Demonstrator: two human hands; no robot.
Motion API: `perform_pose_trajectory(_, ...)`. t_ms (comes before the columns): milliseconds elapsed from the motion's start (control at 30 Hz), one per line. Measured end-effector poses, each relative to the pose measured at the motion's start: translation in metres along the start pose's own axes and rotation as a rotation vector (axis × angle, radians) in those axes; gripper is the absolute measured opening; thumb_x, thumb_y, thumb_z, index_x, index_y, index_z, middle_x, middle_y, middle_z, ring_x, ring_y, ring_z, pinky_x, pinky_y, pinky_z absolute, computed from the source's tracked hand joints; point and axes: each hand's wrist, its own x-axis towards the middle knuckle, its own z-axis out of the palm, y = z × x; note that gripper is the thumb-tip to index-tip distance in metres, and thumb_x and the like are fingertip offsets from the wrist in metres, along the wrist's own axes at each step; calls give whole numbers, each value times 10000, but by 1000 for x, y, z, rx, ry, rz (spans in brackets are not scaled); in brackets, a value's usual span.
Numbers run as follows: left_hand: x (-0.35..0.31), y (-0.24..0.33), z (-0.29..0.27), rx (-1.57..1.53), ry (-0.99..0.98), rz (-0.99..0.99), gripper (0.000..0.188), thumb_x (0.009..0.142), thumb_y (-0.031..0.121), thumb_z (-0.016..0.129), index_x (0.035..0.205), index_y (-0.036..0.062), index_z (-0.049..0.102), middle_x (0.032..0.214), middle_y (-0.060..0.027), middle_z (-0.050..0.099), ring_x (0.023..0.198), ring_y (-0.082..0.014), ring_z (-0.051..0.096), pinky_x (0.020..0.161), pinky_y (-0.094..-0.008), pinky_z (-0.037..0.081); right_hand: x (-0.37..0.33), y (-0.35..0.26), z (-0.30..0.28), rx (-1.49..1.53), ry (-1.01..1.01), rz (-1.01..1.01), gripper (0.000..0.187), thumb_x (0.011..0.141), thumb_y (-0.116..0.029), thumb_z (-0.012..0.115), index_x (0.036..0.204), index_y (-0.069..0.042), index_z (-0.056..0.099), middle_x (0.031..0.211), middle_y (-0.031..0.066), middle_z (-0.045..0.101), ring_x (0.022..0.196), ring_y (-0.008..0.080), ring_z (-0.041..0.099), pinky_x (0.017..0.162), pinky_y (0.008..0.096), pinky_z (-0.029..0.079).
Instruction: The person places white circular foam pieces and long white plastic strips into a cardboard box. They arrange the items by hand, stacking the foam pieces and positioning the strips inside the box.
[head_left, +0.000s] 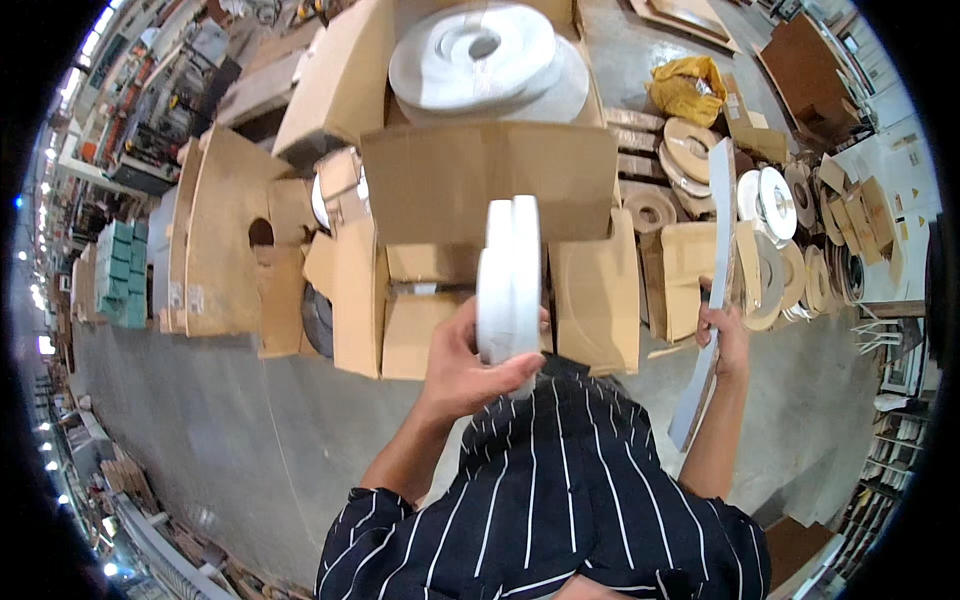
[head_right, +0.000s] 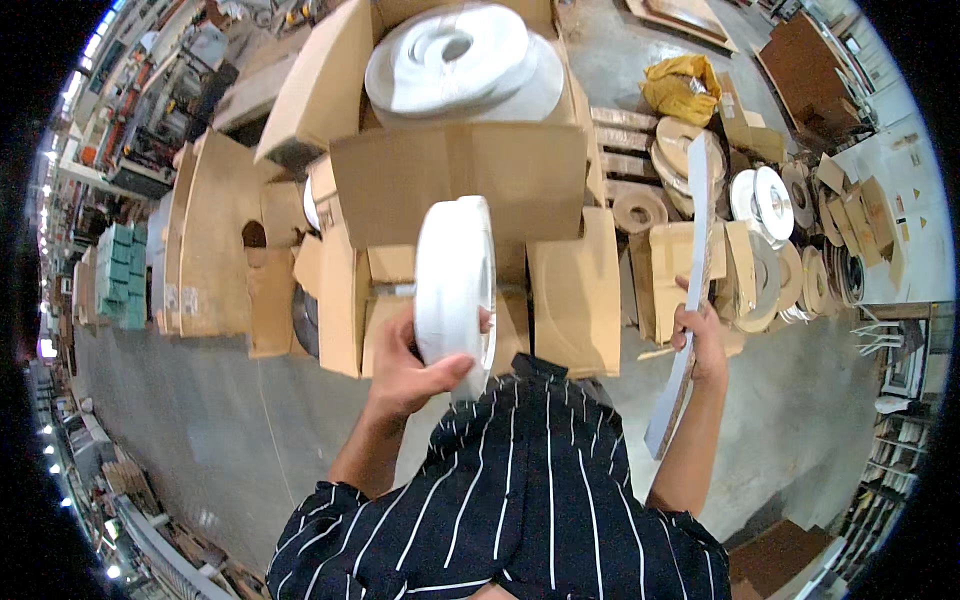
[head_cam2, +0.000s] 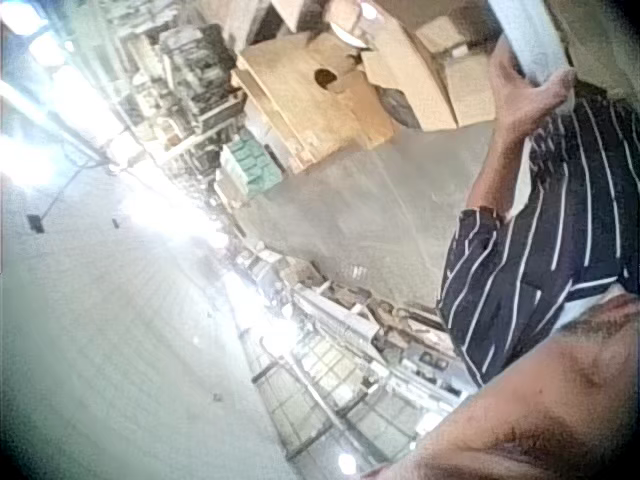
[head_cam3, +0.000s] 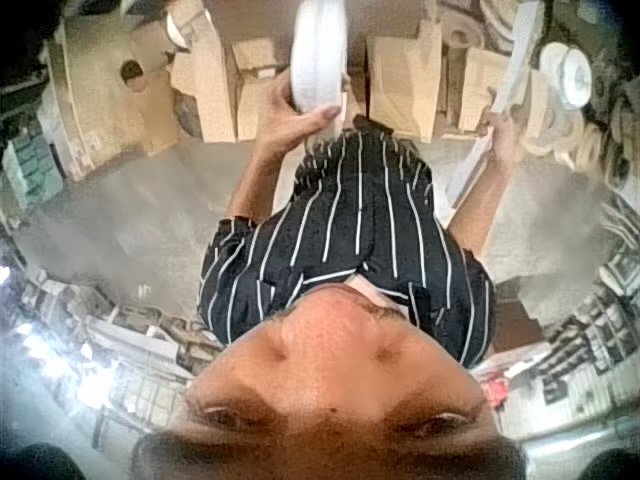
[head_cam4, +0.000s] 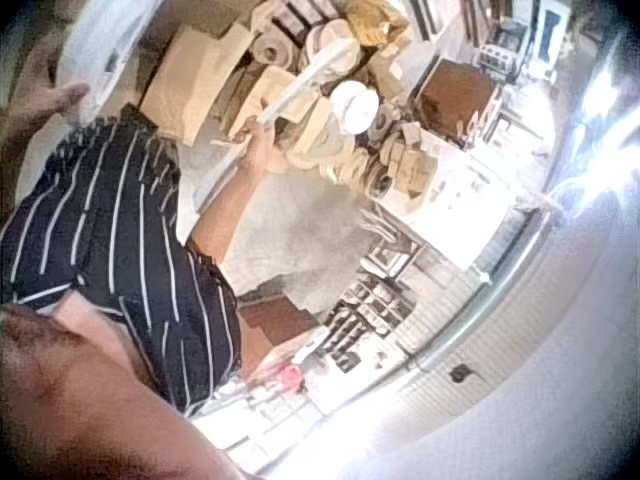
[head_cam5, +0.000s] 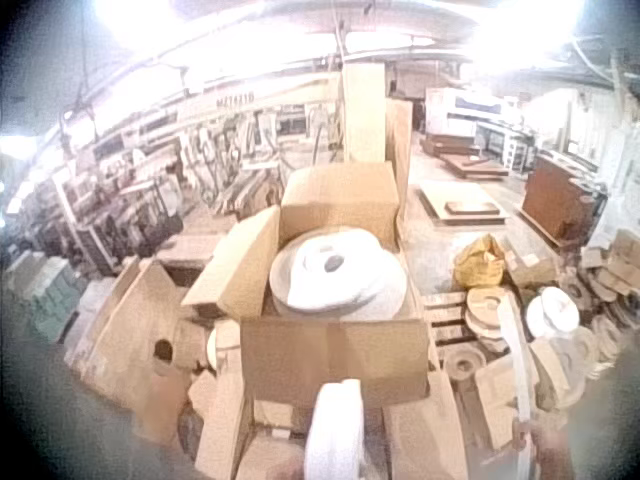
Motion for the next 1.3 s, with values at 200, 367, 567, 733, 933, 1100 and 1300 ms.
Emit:
perform_pose_trajectory(200,57,91,-31,355,39,391,569,778,157,958,1268,-4,716,1119,-76,783,999,-151,737,899,-340,611,0,14,-16,64,26,0,747,846,-85,626,1575,7,489,773,-6,562,559,99,531,485,258,429)
perform_pose_trajectory(367,159,192,-24,1020,232,597,568,752,288,931,1186,-25,740,1017,-176,804,939,-274,781,874,-412,605,-12,27,-32,40,103,-22,739,829,-111,612,1557,-17,525,742,-3,539,542,112,521,492,276,433)
perform_pose_trajectory(567,344,193,-49,1501,288,689,518,701,389,892,999,12,698,923,-247,770,932,-448,753,857,-507,586,-27,60,-61,105,256,-63,759,812,-96,604,1555,24,501,656,27,547,491,145,535,473,296,440)
perform_pose_trajectory(733,454,49,-86,1857,118,327,1126,753,778,803,1516,-14,564,1508,-223,649,1418,-374,599,1239,-506,388,-44,76,-72,211,370,-47,732,817,-68,594,1539,22,511,644,27,513,465,154,496,459,304,430)
perform_pose_trajectory(933,456,55,-98,1713,66,269,1182,828,839,707,1590,-33,472,1567,-258,589,1453,-406,562,1277,-551,315,-53,99,-87,285,433,-71,658,875,-76,613,1528,-32,546,676,22,515,512,150,512,489,304,451)
perform_pose_trajectory(1100,375,44,-97,1471,292,732,887,970,536,765,1621,25,446,1619,-231,519,1492,-426,468,1252,-542,360,-38,98,-76,140,466,23,633,886,-97,622,1515,-52,564,742,8,526,577,129,516,521,293,431)
perform_pose_trajectory(1300,212,-98,-128,945,801,1316,299,923,34,736,1194,15,612,1195,-187,646,1112,-378,624,962,-491,486,-22,121,-64,-88,382,166,707,845,-102,622,1541,-26,525,756,10,514,579,127,491,532,286,438)
